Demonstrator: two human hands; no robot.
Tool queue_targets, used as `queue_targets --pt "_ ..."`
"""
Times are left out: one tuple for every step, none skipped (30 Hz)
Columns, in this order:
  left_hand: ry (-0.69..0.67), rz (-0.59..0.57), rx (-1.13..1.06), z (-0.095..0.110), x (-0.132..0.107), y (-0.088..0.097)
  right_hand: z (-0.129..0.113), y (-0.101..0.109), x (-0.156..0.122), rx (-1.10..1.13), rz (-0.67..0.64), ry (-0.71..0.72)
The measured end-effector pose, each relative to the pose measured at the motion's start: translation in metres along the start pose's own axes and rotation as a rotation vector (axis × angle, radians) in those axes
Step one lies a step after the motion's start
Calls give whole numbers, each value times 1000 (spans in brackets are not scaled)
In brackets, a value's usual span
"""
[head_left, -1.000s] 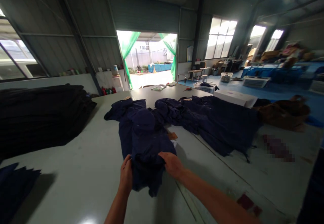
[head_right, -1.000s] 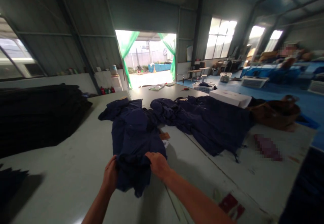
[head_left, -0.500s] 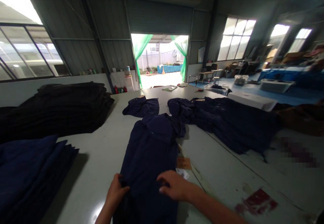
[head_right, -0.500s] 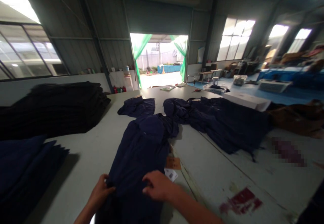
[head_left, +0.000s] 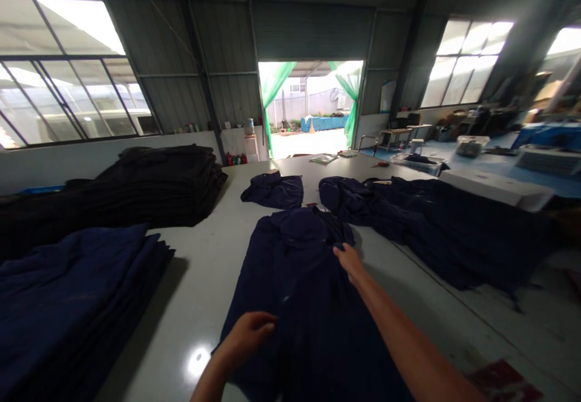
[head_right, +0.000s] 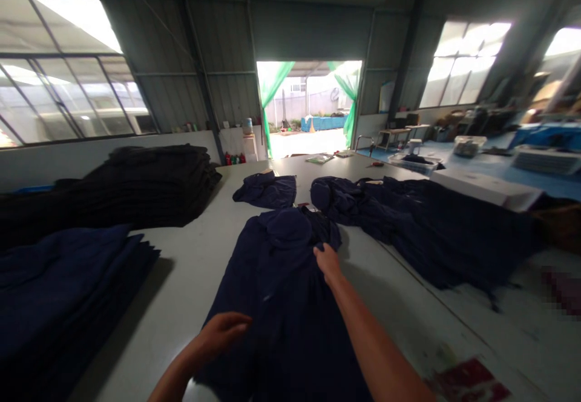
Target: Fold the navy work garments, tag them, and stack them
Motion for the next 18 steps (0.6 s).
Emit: queue_targets --pt "-38 113 -50 8 -2 13 -17 10 5 10 17 10" --pt "-86 216 -124 16 -5 26 -39 17 6 23 25 51" --pt "-135 301 -215 23 -9 38 -68 21 4 49 5 144" --pt "-183 370 -314 29 -13 48 -108 16 -5 121 -112 353" --pt "-224 442 -414 33 -19 59 -148 5 -23 179 -297 575" --pt "-254 518 -502 34 -26 71 -180 -7 -47 206 -507 746" --pt "-267 596 -571 31 -34 82 -201 -14 -68 255 -657 844" --pt "-255 675 -618 26 -43 94 -214 -15 -80 330 -719 878" --pt "-216 746 -643 16 -52 104 -219 -15 -86 380 -732 872" --pt "-162 803 -647 4 -60 113 -216 -13 -84 405 -686 830" --pt "-95 842 -616 -9 -68 121 -207 -12 -77 379 -611 761" --pt "-27 865 -561 -21 -73 127 -191 -15 -66 283 -544 658" --pt "34 882 -499 -33 -78 132 -170 -21 -55 139 -501 529" --pt "80 885 -419 -43 -80 135 -147 -29 -44 -19 -484 387" --pt "125 877 -321 -50 -80 135 -122 -38 -36 -165 -489 244" --pt "180 860 -211 -56 -77 132 -100 -47 -32 -268 -506 121" --pt "247 840 -96 -62 -74 127 -81 -58 -33 -334 -538 28" --pt "327 818 21 -67 -70 120 -69 -71 -37 -364 -576 -27"
Point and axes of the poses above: each hand's wrist, its own x-axis towards the middle knuckle, its own y-axis out of the back of the hand, z = x × y, the point moved 9 cm from there along x, towards the middle knuckle, and after that the axes turned 9 degrees about -z, right-handed, at the moved point
